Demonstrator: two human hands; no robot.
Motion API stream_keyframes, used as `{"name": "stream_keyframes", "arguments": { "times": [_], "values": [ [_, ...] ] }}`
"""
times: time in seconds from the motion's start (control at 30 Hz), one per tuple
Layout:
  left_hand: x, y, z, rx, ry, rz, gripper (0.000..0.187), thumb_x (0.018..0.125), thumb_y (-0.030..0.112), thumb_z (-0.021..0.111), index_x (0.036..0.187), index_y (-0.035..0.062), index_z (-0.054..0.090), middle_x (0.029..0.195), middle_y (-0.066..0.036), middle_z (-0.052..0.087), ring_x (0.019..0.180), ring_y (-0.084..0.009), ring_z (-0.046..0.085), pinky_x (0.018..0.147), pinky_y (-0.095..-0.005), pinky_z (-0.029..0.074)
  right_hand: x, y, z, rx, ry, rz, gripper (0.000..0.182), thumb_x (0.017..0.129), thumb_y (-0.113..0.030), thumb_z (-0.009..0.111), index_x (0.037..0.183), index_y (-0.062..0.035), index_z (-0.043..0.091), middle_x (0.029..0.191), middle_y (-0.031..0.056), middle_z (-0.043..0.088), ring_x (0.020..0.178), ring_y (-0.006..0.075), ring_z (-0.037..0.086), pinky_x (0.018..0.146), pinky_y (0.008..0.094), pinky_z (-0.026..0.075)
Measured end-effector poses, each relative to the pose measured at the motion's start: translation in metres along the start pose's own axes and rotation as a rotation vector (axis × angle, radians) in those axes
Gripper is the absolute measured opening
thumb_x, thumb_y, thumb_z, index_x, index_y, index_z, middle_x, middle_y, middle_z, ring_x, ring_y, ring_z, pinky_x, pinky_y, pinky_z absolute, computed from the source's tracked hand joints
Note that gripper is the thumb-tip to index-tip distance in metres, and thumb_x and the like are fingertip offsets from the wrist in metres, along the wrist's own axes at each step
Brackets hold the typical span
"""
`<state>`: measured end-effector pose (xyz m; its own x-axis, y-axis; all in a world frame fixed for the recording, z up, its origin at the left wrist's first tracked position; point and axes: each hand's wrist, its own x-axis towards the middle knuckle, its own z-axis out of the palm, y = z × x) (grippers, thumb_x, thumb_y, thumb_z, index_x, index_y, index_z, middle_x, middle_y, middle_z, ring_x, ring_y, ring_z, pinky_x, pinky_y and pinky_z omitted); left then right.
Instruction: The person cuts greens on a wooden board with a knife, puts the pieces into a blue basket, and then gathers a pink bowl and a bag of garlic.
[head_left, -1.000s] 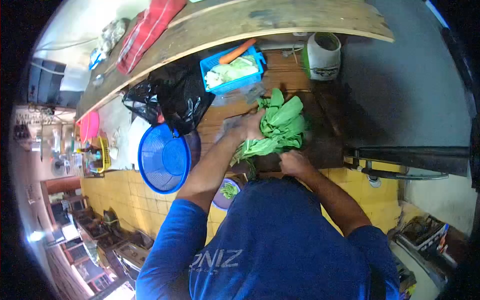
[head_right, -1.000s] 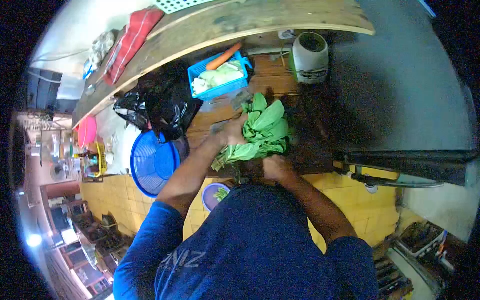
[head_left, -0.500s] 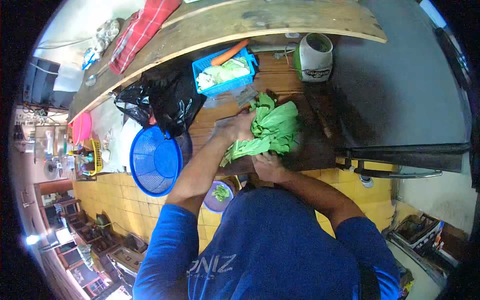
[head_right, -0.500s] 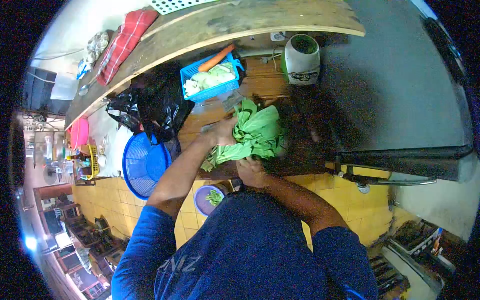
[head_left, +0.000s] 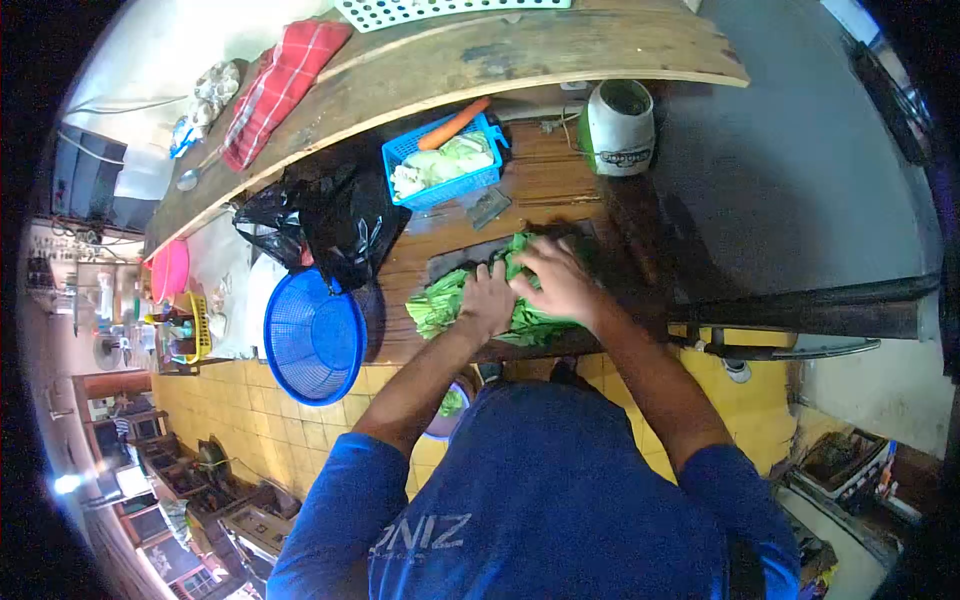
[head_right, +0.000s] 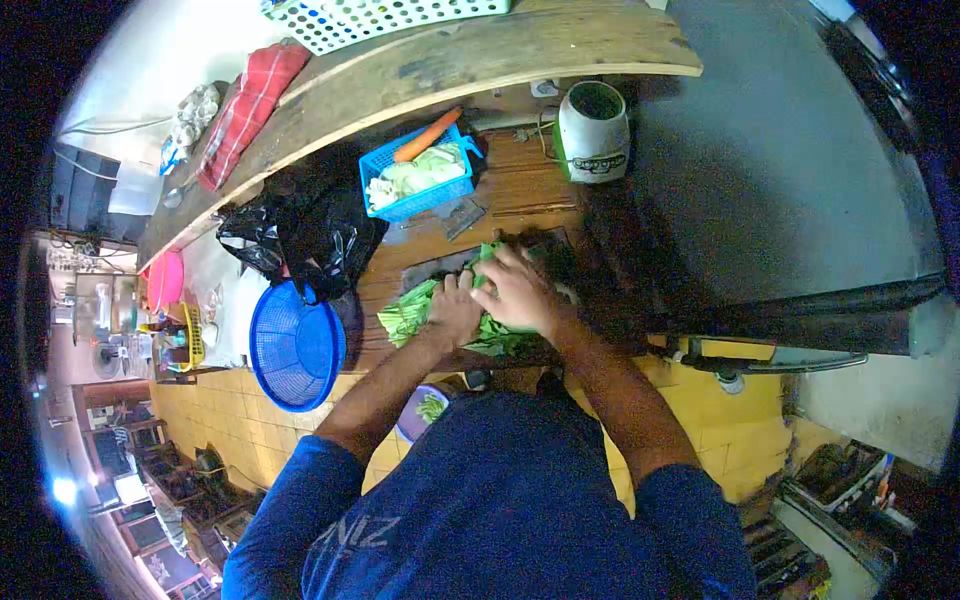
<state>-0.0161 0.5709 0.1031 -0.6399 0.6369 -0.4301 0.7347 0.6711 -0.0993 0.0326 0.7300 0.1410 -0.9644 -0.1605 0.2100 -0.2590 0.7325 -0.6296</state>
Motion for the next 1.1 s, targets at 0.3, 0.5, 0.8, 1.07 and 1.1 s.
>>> {"name": "stream_keyframes", "arguments": {
  "times": [0.3, 0.5, 0.8, 1.07, 1.1],
  "values": [
    [-0.006, 0.007, -0.024, -0.098, -0.082, -0.089, 0.082, 0.064, 0.024, 0.078, 0.135, 0.0208, 0.035, 0.129, -0.017, 0.039, 0.118, -0.0382, 0.042, 0.097, -0.0501, 0.037, -0.032, 0.043, 0.016, -0.011, -0.63, 0.355, 0.1, 0.073, -0.058, 0.069, 0.147, -0.0178, 0.015, 0.148, 0.0262, 0.017, 0.134, 0.0506, 0.019, 0.109, 0.0556, 0.021],
    [-0.004, 0.009, -0.029, -0.094, 0.08, 0.096, 0.109, 0.059, 0.045, 0.083, 0.144, 0.029, 0.016, 0.151, -0.022, 0.011, 0.135, -0.0499, 0.018, 0.106, -0.0653, 0.018, -0.045, 0.067, 0.054, -0.234, -0.357, 0.284, 0.103, 0.065, -0.017, 0.082, 0.146, -0.0181, 0.018, 0.138, 0.0222, 0.036, 0.122, 0.0414, 0.039, 0.097, 0.0518, 0.039],
    [0.023, 0.042, -0.032, -0.003, -0.075, 0.104, 0.075, 0.079, 0.029, 0.068, 0.142, 0.03, 0.029, 0.135, -0.016, 0.041, 0.118, -0.0411, 0.046, 0.092, -0.0573, 0.04, -0.051, 0.095, -0.044, -0.163, -0.185, 0.581, 0.076, 0.069, -0.027, 0.078, 0.132, -0.0024, 0.042, 0.121, 0.0238, 0.052, 0.116, 0.0376, 0.05, 0.092, 0.0438, 0.045],
    [0.045, 0.067, -0.032, 0.021, -0.162, 0.027, 0.05, 0.089, 0.023, 0.053, 0.136, 0.0263, 0.039, 0.139, -0.014, 0.035, 0.119, -0.0395, 0.043, 0.09, -0.06, 0.038, -0.123, 0.194, 0.005, -0.491, 0.015, 0.553, 0.054, 0.084, -0.019, 0.063, 0.13, -0.0041, 0.041, 0.098, 0.0227, 0.054, 0.093, 0.0366, 0.054, 0.077, 0.0476, 0.046],
    [0.047, 0.068, -0.033, 0.022, -0.162, 0.036, 0.05, 0.089, 0.023, 0.053, 0.136, 0.0263, 0.039, 0.139, -0.014, 0.035, 0.119, -0.0395, 0.043, 0.09, -0.06, 0.038, -0.141, 0.192, 0.015, -0.343, 0.205, 0.397, 0.054, 0.081, -0.015, 0.059, 0.131, -0.0021, 0.041, 0.113, 0.024, 0.05, 0.099, 0.04, 0.052, 0.082, 0.0496, 0.044]
  ]
}}
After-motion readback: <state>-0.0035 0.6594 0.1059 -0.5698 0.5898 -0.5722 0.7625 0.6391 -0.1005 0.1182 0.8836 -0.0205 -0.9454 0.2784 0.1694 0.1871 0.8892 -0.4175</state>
